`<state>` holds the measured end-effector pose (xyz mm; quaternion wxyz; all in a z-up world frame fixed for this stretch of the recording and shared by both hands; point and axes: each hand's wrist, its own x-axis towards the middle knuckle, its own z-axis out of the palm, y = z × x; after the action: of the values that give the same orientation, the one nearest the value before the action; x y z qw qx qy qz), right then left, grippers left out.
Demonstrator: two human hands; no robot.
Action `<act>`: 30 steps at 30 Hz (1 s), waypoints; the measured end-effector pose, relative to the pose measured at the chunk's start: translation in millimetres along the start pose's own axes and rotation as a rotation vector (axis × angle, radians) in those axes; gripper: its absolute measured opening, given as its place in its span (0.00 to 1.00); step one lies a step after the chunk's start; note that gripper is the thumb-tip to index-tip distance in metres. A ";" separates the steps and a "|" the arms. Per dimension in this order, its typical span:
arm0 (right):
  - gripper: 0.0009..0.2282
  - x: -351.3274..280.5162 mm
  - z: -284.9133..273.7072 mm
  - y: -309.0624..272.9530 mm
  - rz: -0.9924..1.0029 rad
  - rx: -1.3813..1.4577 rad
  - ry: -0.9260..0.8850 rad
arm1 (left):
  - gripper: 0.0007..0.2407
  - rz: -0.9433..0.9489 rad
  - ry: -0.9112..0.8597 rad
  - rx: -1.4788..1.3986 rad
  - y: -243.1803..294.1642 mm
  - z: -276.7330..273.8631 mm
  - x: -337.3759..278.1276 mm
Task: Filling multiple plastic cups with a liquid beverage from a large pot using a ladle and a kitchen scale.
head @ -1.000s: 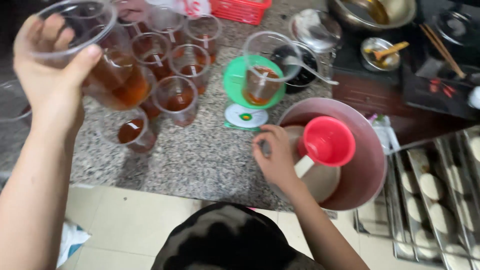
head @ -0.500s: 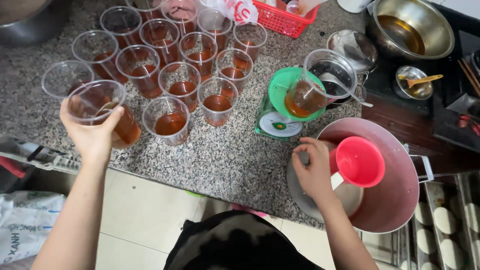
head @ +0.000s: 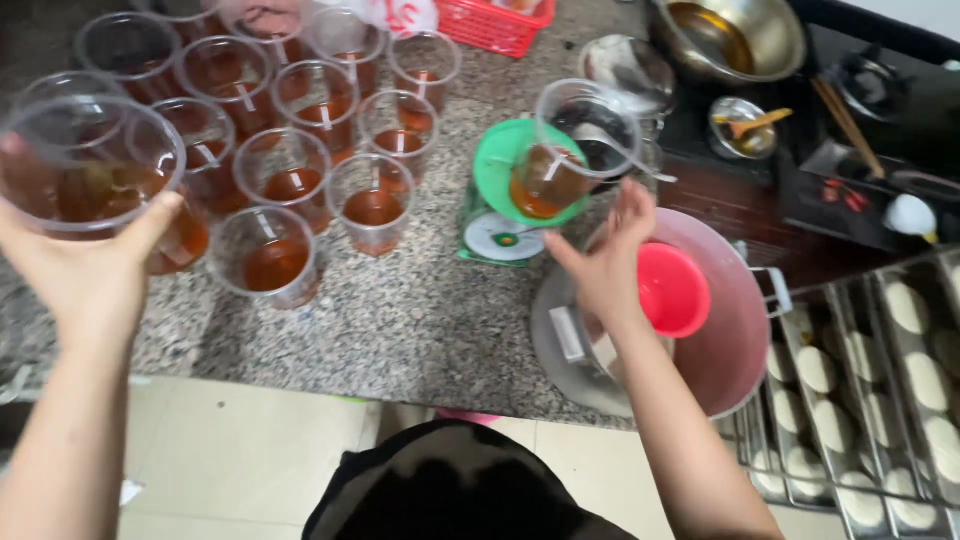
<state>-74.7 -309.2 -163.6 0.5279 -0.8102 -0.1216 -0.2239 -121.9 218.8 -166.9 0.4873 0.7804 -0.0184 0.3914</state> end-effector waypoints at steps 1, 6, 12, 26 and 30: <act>0.50 17.7 0.7 -7.2 -0.046 -0.009 0.027 | 0.40 0.019 -0.059 -0.048 28.9 7.2 12.1; 0.56 68.3 17.6 -8.4 -0.143 0.004 0.092 | 0.42 0.021 -0.186 -0.192 89.1 73.0 38.3; 0.50 85.4 4.0 4.2 -0.117 0.285 0.195 | 0.45 0.016 -0.323 -0.265 124.4 186.1 41.9; 0.46 75.8 -136.8 0.0 -0.115 0.314 0.172 | 0.49 -0.015 -0.430 -0.486 134.6 367.8 18.3; 0.48 66.7 -141.9 4.1 -0.088 0.334 0.175 | 0.48 0.033 -0.433 -0.476 133.7 373.6 10.3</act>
<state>-48.1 -442.6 -85.5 0.6534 -0.6826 -0.1459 -0.2931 51.9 -137.3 -142.3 0.6345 0.7092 -0.2253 0.2089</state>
